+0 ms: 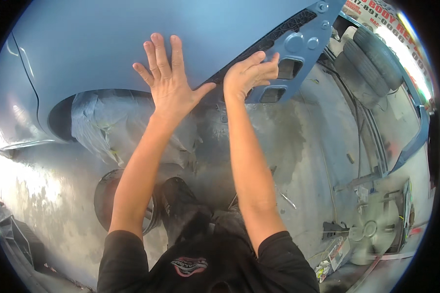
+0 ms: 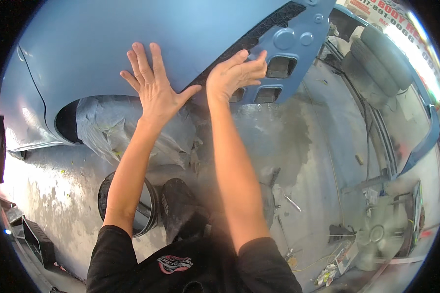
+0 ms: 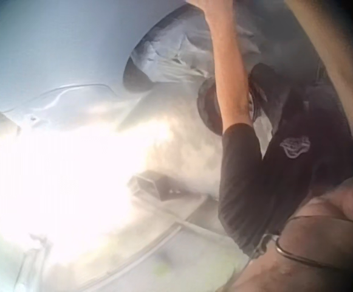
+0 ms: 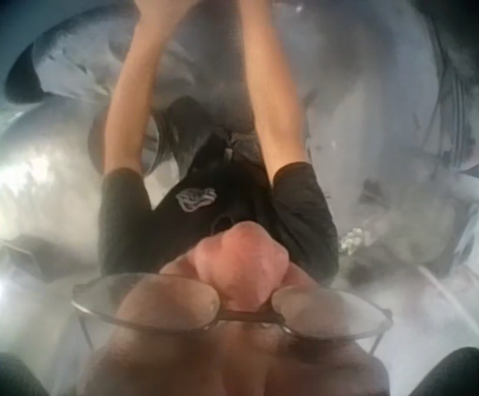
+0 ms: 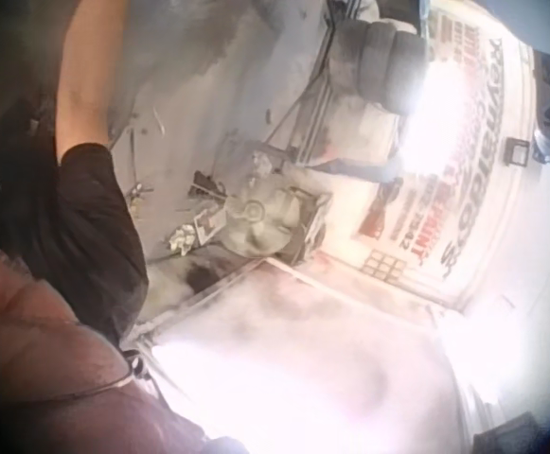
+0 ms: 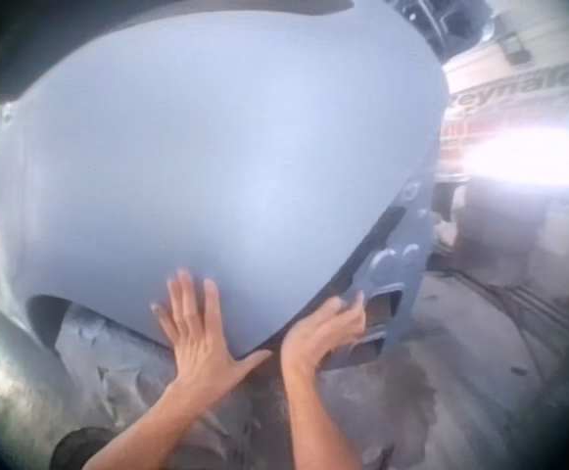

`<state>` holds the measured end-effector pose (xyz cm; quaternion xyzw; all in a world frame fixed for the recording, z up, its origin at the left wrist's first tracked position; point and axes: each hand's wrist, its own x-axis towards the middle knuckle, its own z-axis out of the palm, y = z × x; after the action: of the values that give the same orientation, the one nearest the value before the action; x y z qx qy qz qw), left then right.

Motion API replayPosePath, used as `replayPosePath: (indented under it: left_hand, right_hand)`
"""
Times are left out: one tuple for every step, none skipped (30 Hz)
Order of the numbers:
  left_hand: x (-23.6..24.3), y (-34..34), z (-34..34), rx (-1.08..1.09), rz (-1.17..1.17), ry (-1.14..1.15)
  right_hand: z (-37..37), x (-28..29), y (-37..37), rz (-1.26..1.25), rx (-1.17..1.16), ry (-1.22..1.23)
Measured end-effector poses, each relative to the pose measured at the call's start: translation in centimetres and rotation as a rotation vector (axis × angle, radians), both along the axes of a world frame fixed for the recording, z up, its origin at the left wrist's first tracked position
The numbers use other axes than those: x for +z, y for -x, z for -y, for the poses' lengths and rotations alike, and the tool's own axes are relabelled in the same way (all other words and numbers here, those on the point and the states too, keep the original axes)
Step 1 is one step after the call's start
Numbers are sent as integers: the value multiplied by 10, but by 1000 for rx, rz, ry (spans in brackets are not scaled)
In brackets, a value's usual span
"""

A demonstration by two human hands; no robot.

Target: The person handles a black plastic trim piece against a light blue car door, uses a screwdriver on the trim, and then uses a socket wrench to tighten a bolt on the lower edge of the door.

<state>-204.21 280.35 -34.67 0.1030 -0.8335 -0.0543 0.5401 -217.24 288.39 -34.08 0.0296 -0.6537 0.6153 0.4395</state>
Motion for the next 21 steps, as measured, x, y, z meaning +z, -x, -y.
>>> replayPosePath:
  left_hand:
    - [-1, 1, 0, 2, 12, 4]
    - [1, 0, 1, 5, 6, 8]
    - [1, 0, 0, 9, 23, 5]
    - [-1, -1, 2, 19, 45, 4]
    - [-3, -2, 1, 20, 44, 6]
    - [-1, -4, 1, 24, 32, 24]
    - [3, -3, -1, 24, 9, 41]
    - [3, 1, -5, 16, -7, 46]
    - [3, 3, -8, 44, -33, 39]
    - [4, 6, -11, 77, -54, 35]
    - [6, 11, -21, 79, -58, 42]
    - [11, 16, -31, 147, -79, -5]
    - [16, 21, -38, 217, -100, -49]
    - [21, 25, -44, 233, -102, -30]
    - [24, 28, -49, 258, -117, -70]
    - [26, 31, -52, 284, -136, -107]
    - [27, 35, -55, 289, -150, -92]
    - [26, 34, -54, 291, -146, -87]
    - [26, 34, -54, 294, -142, -83]
    - [24, 33, -53, 317, -139, -57]
    - [25, 33, -53, 327, -121, -70]
  right_hand:
    - [-15, -5, 2, -74, 91, -81]
    - [-31, -12, 3, -150, 186, -162]
    - [-54, -25, 4, -186, 188, -226]
    - [-81, -41, 0, -203, 252, -286]
    - [-114, -61, -5, -123, 315, -361]
    - [-148, -80, -9, -4, 412, -425]
    - [-184, -113, -6, 102, 388, -520]
    - [-220, -152, -4, 207, 365, -588]
    - [-256, -194, -3, 300, 347, -691]
    - [-286, -237, -10, 398, 337, -720]
    - [-319, -281, -15, 492, 330, -727]
    - [-334, -311, -28, 574, 269, -755]
    - [-342, -332, -41, 577, 270, -720]
    - [-347, -347, -52, 583, 270, -686]
    - [-349, -355, -61, 674, 321, -637]
    - [-348, -360, -65, 759, 374, -589]
    - [-349, -365, -62, 743, 383, -578]
    - [-346, -373, -62, 729, 430, -536]
    - [-341, -381, -58, 715, 479, -494]
    - [-333, -383, -56, 711, 512, -480]
    - [-325, -371, -55, 686, 552, -495]
